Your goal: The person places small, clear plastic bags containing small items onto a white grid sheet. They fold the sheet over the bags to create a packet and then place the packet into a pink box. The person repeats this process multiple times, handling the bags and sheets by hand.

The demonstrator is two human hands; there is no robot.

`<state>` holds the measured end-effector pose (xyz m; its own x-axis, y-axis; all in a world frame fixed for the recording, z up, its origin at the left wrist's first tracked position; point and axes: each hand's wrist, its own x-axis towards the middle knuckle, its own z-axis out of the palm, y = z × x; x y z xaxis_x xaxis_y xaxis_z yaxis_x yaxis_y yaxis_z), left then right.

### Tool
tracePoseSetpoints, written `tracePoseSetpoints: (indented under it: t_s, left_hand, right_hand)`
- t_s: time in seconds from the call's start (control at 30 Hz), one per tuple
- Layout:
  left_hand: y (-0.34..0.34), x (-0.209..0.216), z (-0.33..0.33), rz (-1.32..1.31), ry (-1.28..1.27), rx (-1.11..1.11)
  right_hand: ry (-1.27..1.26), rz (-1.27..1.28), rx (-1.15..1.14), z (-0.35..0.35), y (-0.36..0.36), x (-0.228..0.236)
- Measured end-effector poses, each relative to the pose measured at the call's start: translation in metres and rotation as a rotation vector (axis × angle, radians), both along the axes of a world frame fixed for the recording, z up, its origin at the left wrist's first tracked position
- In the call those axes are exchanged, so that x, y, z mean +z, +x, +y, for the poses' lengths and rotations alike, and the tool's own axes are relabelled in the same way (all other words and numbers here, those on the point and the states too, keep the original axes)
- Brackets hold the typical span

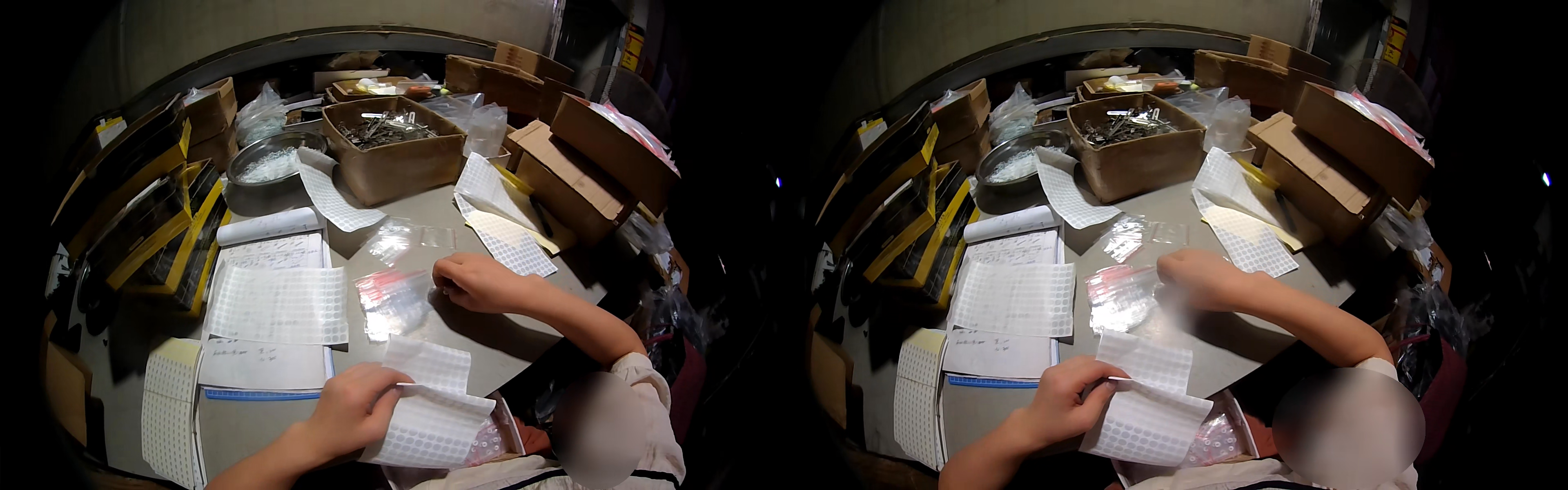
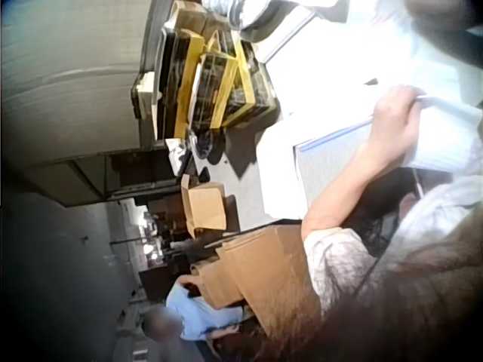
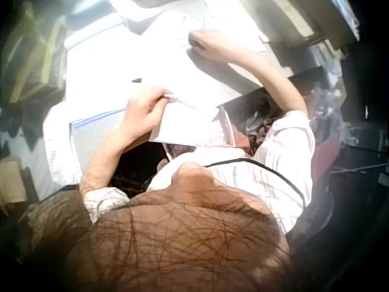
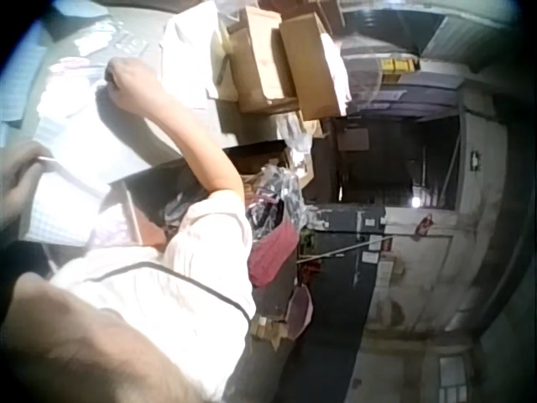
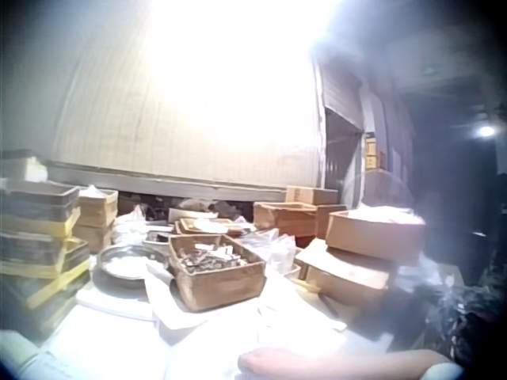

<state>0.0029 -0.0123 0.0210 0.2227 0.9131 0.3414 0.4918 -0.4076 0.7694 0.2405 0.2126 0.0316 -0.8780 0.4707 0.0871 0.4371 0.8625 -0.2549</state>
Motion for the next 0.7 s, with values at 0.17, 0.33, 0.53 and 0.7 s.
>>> tracePoseSetpoints:
  t_s: [0.17, 0.33, 0.53, 0.7]
  left_hand:
    - [-0.001, -0.006, 0.000, -0.020, 0.039, -0.005]
    - [-0.001, -0.005, -0.001, -0.011, 0.045, -0.008]
    - [0.001, -0.002, 0.000, 0.000, 0.071, -0.014]
    - [0.002, 0.002, -0.003, -0.002, 0.029, 0.002]
  right_hand:
    - [0.209, 0.078, 0.129, -0.004, -0.007, -0.003]
    - [0.248, -0.022, 0.028, -0.001, -0.011, -0.005]
    - [0.138, -0.184, -0.361, 0.024, 0.010, 0.017]
    - [-0.001, 0.090, -0.126, 0.012, 0.063, -0.012]
